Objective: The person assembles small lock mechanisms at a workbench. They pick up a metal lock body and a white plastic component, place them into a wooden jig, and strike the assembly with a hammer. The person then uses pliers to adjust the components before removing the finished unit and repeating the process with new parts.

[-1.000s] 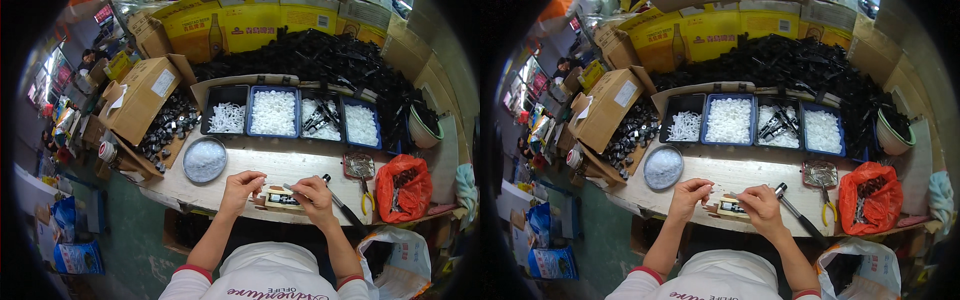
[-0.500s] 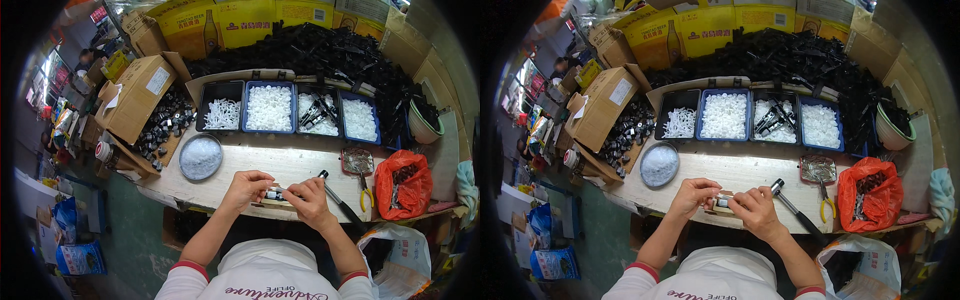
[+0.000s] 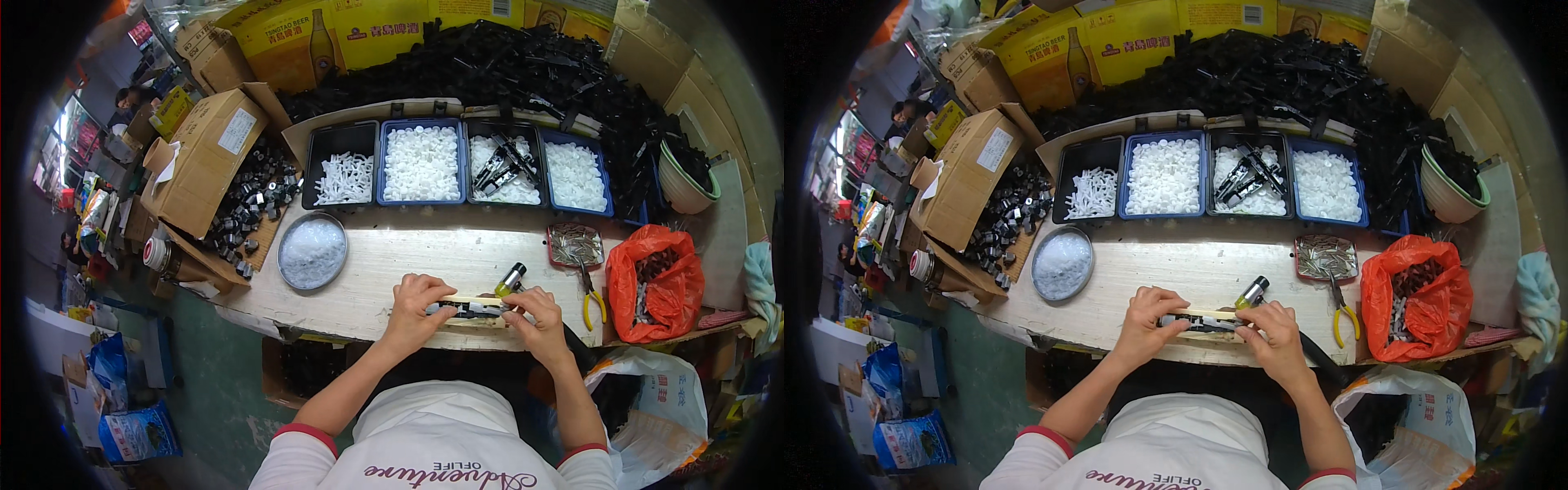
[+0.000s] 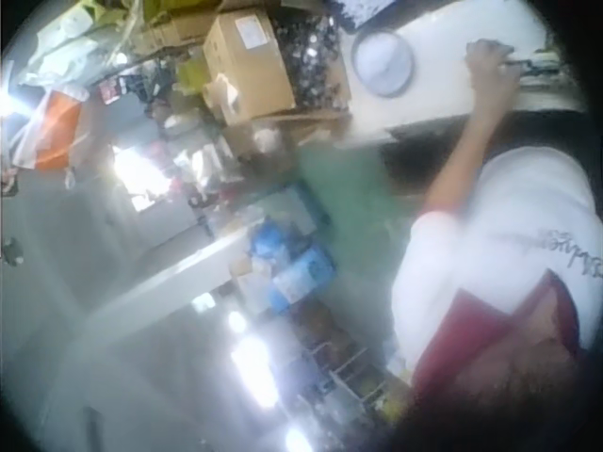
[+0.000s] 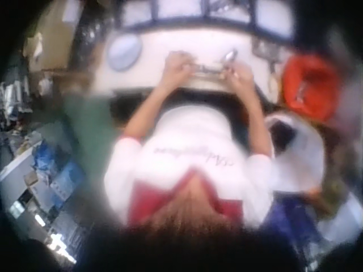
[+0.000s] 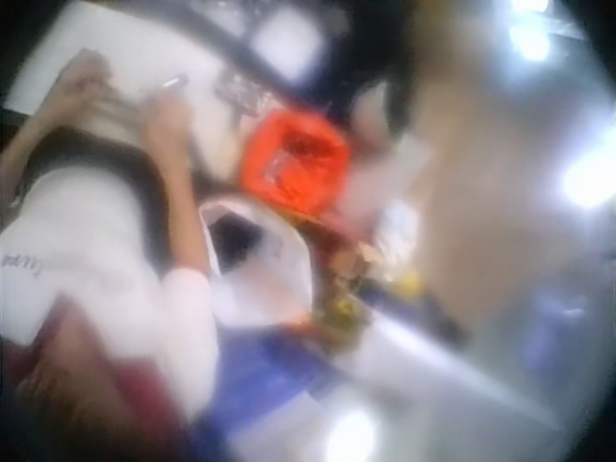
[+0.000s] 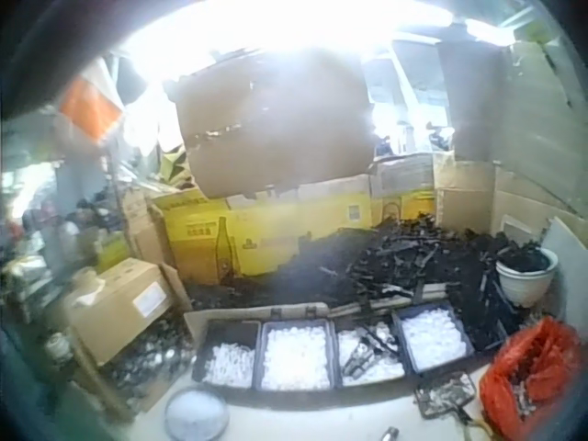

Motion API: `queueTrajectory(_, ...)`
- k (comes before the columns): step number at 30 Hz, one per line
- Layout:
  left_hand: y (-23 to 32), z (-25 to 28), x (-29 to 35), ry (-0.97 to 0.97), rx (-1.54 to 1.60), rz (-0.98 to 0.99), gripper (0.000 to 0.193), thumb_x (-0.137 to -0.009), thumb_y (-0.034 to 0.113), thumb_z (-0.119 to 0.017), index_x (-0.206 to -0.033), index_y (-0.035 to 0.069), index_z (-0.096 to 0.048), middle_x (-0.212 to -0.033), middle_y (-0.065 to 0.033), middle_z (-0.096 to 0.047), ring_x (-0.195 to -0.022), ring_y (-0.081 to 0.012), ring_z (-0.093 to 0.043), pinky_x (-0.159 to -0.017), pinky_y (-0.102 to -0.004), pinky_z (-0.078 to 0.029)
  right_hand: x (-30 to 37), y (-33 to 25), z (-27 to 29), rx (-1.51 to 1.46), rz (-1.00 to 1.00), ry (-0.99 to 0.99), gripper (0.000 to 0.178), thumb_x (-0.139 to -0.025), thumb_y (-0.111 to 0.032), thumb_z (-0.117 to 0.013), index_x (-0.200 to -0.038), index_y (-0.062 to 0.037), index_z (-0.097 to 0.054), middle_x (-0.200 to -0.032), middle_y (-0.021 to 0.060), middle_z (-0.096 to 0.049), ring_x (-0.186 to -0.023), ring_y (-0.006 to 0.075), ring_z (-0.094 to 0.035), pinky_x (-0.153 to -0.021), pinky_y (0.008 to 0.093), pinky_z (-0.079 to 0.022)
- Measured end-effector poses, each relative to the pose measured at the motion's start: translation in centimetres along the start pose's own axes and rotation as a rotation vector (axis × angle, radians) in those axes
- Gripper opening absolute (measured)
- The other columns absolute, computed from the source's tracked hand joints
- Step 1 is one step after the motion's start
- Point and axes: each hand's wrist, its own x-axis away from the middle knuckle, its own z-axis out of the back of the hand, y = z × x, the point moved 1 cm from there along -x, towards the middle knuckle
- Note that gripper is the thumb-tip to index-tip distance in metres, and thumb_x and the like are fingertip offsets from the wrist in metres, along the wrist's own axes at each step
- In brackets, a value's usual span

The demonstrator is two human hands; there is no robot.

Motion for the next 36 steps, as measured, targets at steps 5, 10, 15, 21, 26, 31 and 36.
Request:
queueTrajectory(5,-0.3,-1.8,0.5,0.008,-0.196,-0.013,0.033,-0.060,0.013,-0.074,-0.092,0.010,-0.065,-0.100,-0.0022,-0.054,-0.099,-0.0201,-0.040,-0.084,-0.0351,-0.025,0.5,0.5,-0.1,0.116,0.034,-0.013,0.020,-0.067,-0.007,-0.067,-0.086,-0.0043,-0.062,-0.074,0.0047,-0.059,-0.069,0.0186,-0.051,-0.067,0.0301,-0.031)
queueTrajectory(10,-0.2,-2.0,0.4,-0.001,-0.182,0.049,0.034,-0.060,0.011,-0.073,-0.093,0.010,-0.065,-0.096,-0.0020,-0.053,-0.096,-0.0201,-0.041,-0.083,-0.0350,-0.026,0.2,-0.1,-0.4,0.180,0.086,-0.042,0.021,-0.067,-0.007,-0.067,-0.087,-0.0053,-0.061,-0.075,0.0039,-0.058,-0.072,0.0189,-0.050,-0.069,0.0308,-0.031)
queueTrajectory(15,-0.2,-2.1,0.4,-0.019,-0.160,0.081,0.034,-0.060,0.011,-0.073,-0.093,0.010,-0.065,-0.095,-0.0018,-0.052,-0.094,-0.0198,-0.041,-0.083,-0.0343,-0.026,-0.2,-0.5,-1.2,0.241,0.178,-0.048,0.022,-0.067,-0.007,-0.067,-0.088,-0.0068,-0.060,-0.077,0.0028,-0.057,-0.073,0.0190,-0.049,-0.070,0.0323,-0.031)
queueTrajectory(21,-0.3,-2.2,0.4,-0.007,-0.150,0.082,0.034,-0.061,0.011,-0.072,-0.094,0.011,-0.065,-0.094,-0.0016,-0.052,-0.093,-0.0192,-0.041,-0.083,-0.0338,-0.026,-0.4,-0.4,-1.6,0.276,0.207,-0.079,0.021,-0.067,-0.007,-0.066,-0.087,-0.0075,-0.059,-0.079,0.0016,-0.056,-0.076,0.0185,-0.049,-0.072,0.0332,-0.030)
queueTrajectory(26,-0.1,-2.2,0.7,0.049,-0.119,0.033,0.027,-0.061,0.011,-0.072,-0.088,0.012,-0.066,-0.092,-0.0007,-0.052,-0.092,-0.0184,-0.042,-0.081,-0.0340,-0.026,-0.2,0.1,-1.6,0.253,0.196,-0.107,0.022,-0.067,-0.005,-0.066,-0.088,-0.0082,-0.060,-0.080,0.0015,-0.056,-0.077,0.0179,-0.050,-0.072,0.0328,-0.030)
queueTrajectory(31,-1.0,-2.6,1.3,0.084,-0.197,-0.139,0.017,-0.062,0.009,-0.071,-0.076,0.016,-0.067,-0.090,0.0012,-0.054,-0.091,-0.0186,-0.044,-0.077,-0.0349,-0.025,0.2,0.7,-1.5,0.281,0.224,-0.103,0.027,-0.063,0.000,-0.063,-0.087,-0.0091,-0.060,-0.081,0.0018,-0.055,-0.076,0.0179,-0.049,-0.072,0.0330,-0.031)
queueTrajectory(36,-0.9,-2.8,1.3,0.080,-0.223,-0.173,0.018,-0.060,0.007,-0.071,-0.074,0.016,-0.066,-0.089,0.0015,-0.055,-0.092,-0.0194,-0.044,-0.076,-0.0350,-0.025,0.6,0.9,-1.6,0.381,0.328,-0.053,0.027,-0.061,0.001,-0.059,-0.086,-0.0090,-0.059,-0.082,0.0008,-0.054,-0.077,0.0171,-0.048,-0.073,0.0336,-0.030)
